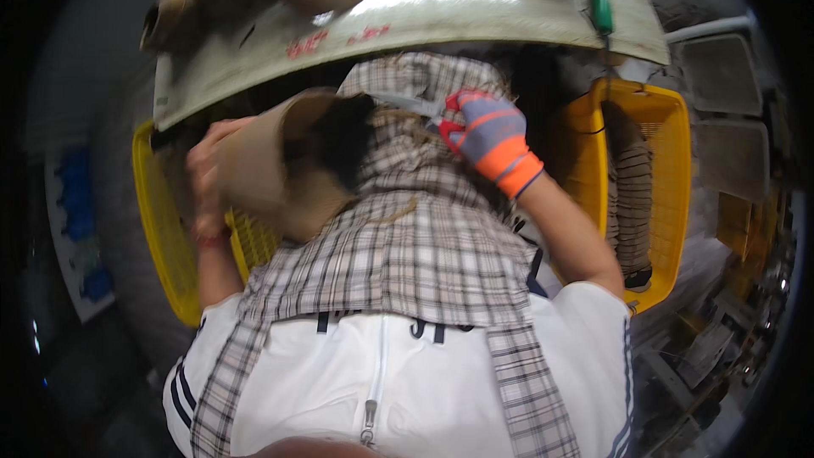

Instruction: The person uses a green rotary tool to trim excess material from the edges of several brown shoe uppers. They rotate each upper to access different sides and then use scissors to trim the interior lining of one upper.

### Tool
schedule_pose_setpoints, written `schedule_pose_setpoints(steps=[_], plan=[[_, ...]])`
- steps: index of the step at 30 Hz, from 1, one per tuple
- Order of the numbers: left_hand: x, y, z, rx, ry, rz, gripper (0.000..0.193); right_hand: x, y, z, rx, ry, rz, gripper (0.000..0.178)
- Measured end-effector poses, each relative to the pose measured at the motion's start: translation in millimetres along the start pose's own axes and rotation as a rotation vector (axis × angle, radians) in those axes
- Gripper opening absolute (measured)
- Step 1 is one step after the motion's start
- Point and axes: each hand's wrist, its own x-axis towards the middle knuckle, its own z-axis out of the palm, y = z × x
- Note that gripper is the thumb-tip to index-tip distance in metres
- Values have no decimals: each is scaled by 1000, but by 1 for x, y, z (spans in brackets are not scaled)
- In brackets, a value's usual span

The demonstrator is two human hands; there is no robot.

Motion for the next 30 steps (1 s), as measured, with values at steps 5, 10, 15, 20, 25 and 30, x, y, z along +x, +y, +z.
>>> schedule_pose_setpoints(steps=[5, 10, 15, 20, 25, 30], plan=[[51, 104, -22, 1090, -167, 830, 25, -29, 9, -1, 153, 143, 235, 21], [129, 140, 24, 1246, -118, 1296, 30, -42, 4, 24, 324, 336, 485, 25], [239, 90, 119, 1298, -294, 1443, 27, -52, 11, 41, 272, 431, 645, 30], [290, 39, 169, 1295, -281, 1203, 48, -55, 14, 41, 313, 332, 732, 30], [271, 34, 71, 956, -58, 917, 43, -65, 27, 63, 362, 413, 704, 33], [241, -10, -37, 1148, -330, 702, 42, -60, 29, 73, 371, 478, 662, 31]])
